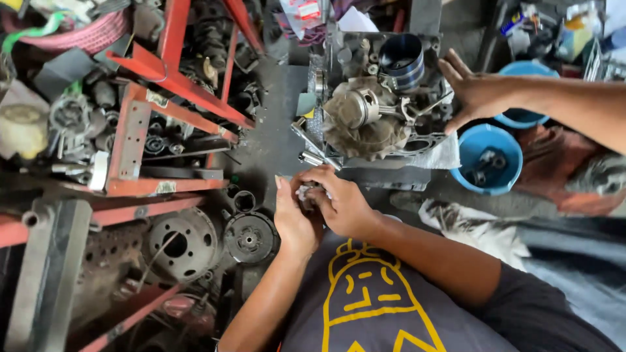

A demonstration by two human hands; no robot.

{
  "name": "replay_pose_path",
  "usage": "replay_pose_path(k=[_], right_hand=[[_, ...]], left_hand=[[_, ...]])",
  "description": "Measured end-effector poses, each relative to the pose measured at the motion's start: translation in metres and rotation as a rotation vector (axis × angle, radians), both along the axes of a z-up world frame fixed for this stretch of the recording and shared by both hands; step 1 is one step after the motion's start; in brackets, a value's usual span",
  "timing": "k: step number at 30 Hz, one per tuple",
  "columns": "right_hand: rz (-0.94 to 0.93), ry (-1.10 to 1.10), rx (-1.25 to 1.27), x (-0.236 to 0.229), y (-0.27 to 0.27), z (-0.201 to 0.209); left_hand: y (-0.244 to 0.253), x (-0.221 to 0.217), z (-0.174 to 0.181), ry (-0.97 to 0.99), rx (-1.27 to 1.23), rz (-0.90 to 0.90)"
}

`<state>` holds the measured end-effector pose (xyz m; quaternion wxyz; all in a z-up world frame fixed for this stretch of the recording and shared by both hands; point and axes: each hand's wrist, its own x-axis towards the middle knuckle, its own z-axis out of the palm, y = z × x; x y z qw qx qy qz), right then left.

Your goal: The person cleans a small metal component with a white cloth, then uses a green oil can to lubricate the inside of an engine cylinder block. They subsequently lubricate a piston and install a piston ring onto it.

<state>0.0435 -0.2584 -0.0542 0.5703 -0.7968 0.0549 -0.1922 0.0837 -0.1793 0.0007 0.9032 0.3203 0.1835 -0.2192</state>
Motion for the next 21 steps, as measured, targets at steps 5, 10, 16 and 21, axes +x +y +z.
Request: replay_pose_path(k=[5,10,16,21], right_hand=[[-0.042,0.088,0.077,0.017,0.008,0.011],[-0.011,0.162,0.328,0.026,0.021,0.0],[-0.261,0.1,0.231,0.008,0.038,-0.017],[-0.293,0.242,0.083,-0.012,0.032,0.003]], left_hand=[[0.022,0.028,-0.042,-0.037,0.088,-0.123],[0.04,0.045,-0.066,-0.015,0.076,-0.228],[0.03,0.038,-0.035,0.068,-0.013,-0.376],[0.021,0.013,-0.054,-0.007,0.038,-0.365]])
